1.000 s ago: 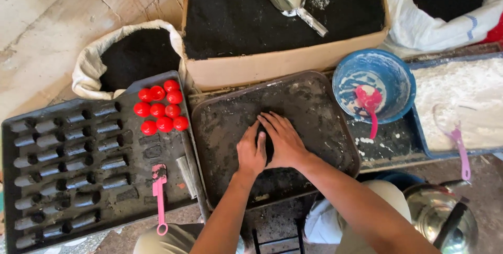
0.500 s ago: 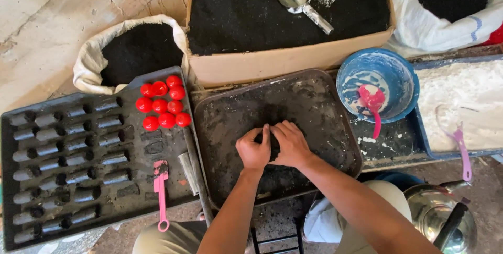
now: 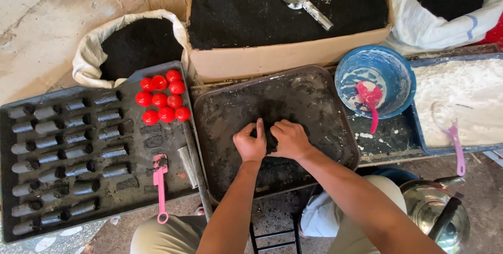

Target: Kneading and shaping a large ball of charcoal mixture by hand on a metal tray in preparation for molding.

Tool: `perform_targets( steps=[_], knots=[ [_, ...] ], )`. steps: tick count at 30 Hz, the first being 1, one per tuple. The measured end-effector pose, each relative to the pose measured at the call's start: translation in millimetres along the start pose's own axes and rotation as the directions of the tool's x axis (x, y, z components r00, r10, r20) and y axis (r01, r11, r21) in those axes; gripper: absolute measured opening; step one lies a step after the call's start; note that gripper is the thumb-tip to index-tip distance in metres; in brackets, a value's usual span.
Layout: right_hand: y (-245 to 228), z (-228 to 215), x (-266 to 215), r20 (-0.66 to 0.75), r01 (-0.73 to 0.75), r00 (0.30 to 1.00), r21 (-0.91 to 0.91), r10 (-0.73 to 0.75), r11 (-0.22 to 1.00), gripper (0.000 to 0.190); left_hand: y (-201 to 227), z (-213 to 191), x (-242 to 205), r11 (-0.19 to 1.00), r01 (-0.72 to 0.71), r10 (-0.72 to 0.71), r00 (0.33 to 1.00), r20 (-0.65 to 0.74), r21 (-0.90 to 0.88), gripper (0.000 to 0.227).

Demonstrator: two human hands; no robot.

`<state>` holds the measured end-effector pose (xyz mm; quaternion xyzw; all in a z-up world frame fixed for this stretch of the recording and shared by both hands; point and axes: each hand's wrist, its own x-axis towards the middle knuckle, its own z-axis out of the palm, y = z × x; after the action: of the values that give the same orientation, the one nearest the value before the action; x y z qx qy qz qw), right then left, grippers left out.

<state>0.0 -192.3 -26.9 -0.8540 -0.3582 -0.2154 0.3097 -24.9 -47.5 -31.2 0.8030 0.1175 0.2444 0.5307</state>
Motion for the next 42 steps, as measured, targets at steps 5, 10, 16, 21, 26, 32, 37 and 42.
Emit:
perform_targets(
  steps=[5, 10, 16, 21, 26, 32, 37, 42],
  knots=[
    [9, 4, -1, 0.082, 0.011, 0.997, 0.027, -0.013, 1.0, 0.035, -10, -2, -2, 1.0, 0.004, -0.004, 1.0, 0.004, -0.004, 0.045],
    [4, -33, 11, 0.205, -0.081, 0.977, 0.08, 0.063, 0.993, 0.033, -8, -5, 0, 0.999, 0.018, -0.018, 1.0, 0.026, -0.032, 0.043],
    [-10, -101, 40, 0.285, -0.214, 0.939, 0.044, 0.193, 0.976, 0.042, 41, -19, 10, 0.972, 0.135, -0.127, 0.99, 0.055, -0.193, 0.025],
    [-30, -103, 36, 0.449, -0.45, 0.813, 0.078, 0.372, 0.89, 0.046, 20, -9, 7, 0.956, 0.225, -0.199, 0.969, 0.146, -0.188, 0.032],
    [-23, -75, 19, 0.238, -0.485, 0.85, 0.001, 0.471, 0.875, 0.025, 67, -40, 0, 0.991, 0.121, -0.107, 0.969, 0.224, -0.05, 0.022],
    [-40, -61, 18, 0.216, -0.531, 0.838, 0.107, 0.502, 0.841, 0.04, 58, -57, -19, 0.969, -0.171, 0.076, 0.892, 0.445, 0.176, 0.037],
    [-57, -42, 13, 0.125, -0.416, 0.908, 0.145, 0.4, 0.898, 0.04, 54, -49, -25, 0.954, -0.227, 0.122, 0.891, 0.437, 0.195, 0.046],
    [-33, -3, -2, -0.114, -0.232, 0.97, -0.164, 0.215, 0.959, 0.027, 15, -25, -34, 0.881, -0.339, 0.245, 0.924, 0.294, 0.331, 0.038]
  ],
)
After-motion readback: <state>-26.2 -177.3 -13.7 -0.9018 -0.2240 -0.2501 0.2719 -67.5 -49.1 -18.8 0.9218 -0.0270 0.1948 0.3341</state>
